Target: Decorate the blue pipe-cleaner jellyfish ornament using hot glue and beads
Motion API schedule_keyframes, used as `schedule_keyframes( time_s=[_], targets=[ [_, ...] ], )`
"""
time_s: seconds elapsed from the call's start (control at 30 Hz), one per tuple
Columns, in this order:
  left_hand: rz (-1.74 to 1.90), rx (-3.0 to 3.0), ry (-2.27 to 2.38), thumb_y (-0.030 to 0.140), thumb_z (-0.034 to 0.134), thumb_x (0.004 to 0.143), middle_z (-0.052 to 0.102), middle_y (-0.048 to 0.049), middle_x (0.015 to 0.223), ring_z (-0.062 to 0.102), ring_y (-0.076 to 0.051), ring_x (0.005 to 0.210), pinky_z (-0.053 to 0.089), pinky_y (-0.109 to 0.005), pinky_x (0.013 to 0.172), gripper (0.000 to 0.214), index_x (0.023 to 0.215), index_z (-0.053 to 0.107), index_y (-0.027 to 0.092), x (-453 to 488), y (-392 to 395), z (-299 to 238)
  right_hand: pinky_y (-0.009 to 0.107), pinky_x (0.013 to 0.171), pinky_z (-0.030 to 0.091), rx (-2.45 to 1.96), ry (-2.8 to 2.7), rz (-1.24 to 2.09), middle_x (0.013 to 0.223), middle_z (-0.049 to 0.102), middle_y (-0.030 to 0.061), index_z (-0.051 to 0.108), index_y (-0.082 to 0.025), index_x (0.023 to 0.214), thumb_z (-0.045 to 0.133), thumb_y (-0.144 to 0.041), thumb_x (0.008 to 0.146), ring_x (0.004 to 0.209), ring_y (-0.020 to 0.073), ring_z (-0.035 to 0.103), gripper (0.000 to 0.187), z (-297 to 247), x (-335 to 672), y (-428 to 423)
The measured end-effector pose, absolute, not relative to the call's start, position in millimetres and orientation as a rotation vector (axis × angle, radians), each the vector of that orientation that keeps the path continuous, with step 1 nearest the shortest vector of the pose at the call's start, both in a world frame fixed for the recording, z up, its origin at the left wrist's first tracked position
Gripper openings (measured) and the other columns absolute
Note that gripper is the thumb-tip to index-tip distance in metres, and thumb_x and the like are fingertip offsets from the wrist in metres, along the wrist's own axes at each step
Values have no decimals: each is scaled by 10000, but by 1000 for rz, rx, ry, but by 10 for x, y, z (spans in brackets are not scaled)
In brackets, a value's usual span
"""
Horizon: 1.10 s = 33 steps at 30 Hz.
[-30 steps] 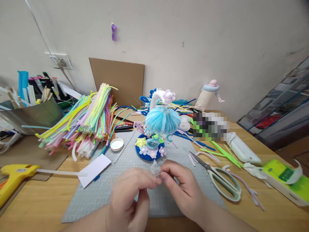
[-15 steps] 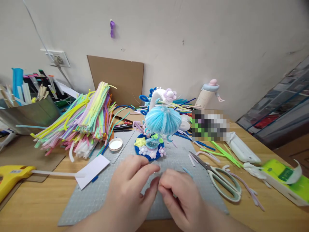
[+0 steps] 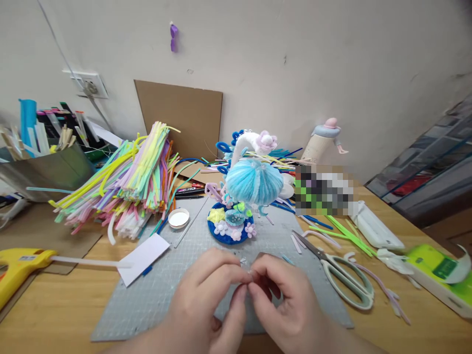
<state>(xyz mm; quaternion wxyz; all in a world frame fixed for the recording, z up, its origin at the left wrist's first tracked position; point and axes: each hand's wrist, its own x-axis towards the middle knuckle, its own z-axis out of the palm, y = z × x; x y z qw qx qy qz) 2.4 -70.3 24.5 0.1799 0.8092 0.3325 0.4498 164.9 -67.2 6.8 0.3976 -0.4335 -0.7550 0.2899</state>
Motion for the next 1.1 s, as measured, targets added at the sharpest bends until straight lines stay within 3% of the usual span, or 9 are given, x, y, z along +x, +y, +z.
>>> schedule_keyframes(
  time_s=[0.13,0.23,0.37,0.5,0.67,0.8,0.97,1.1],
  targets=[
    [1360,2215,961,15,494,737,572,-32,803,548,-129,768,478,-246,679,255,931,504,181,35,-709,211,194,461,324,-1098,-1817,788,552,426,-50,470,-195,654,510,-169,807,494,83,408,161,104,1665,-709],
    [1398,2151,996,28,478,751,554,-26,829,537,-124,784,471,-248,695,266,964,478,189,31,-709,185,200,463,324,-1041,-1635,1045,585,423,-41,488,-196,719,467,-269,891,511,89,396,188,88,1701,-713],
    [1418,2147,1070,79,522,768,562,-65,979,537,-165,947,466,-299,811,327,1070,468,194,13,-694,157,208,442,300,-777,-1301,1512,596,421,-45,478,-200,770,443,-421,916,470,78,391,267,49,1703,-686],
    [1352,2107,1052,144,559,791,572,-79,1106,532,-201,1061,443,-345,903,376,1147,466,223,3,-692,147,204,412,267,-610,-1098,1709,616,397,-49,472,-197,739,512,-477,866,435,66,390,310,26,1666,-643],
    [1077,1788,1005,284,523,864,652,-24,883,611,-158,833,476,-267,748,145,990,553,220,34,-675,113,191,389,272,-594,-1001,1808,604,392,-60,470,-210,766,522,-490,857,411,63,394,299,8,1642,-601],
    [1032,1654,1083,365,497,873,641,-30,801,587,-153,747,460,-256,669,201,923,577,188,48,-649,95,175,395,254,-601,-924,1851,596,400,-62,481,-196,765,528,-437,871,425,54,410,267,14,1650,-568],
    [1069,1679,1212,344,528,848,650,-30,791,575,-143,721,439,-228,623,191,892,621,183,36,-616,150,177,377,209,-716,-936,1794,542,372,-71,433,-184,668,538,-380,871,391,45,356,301,37,1665,-543],
    [1060,1532,1221,374,542,837,597,-4,679,504,-109,614,392,-204,556,227,827,638,169,39,-579,149,188,380,240,-759,-953,1677,538,375,-66,406,-197,637,518,-398,864,402,65,358,323,72,1677,-528]
  ],
)
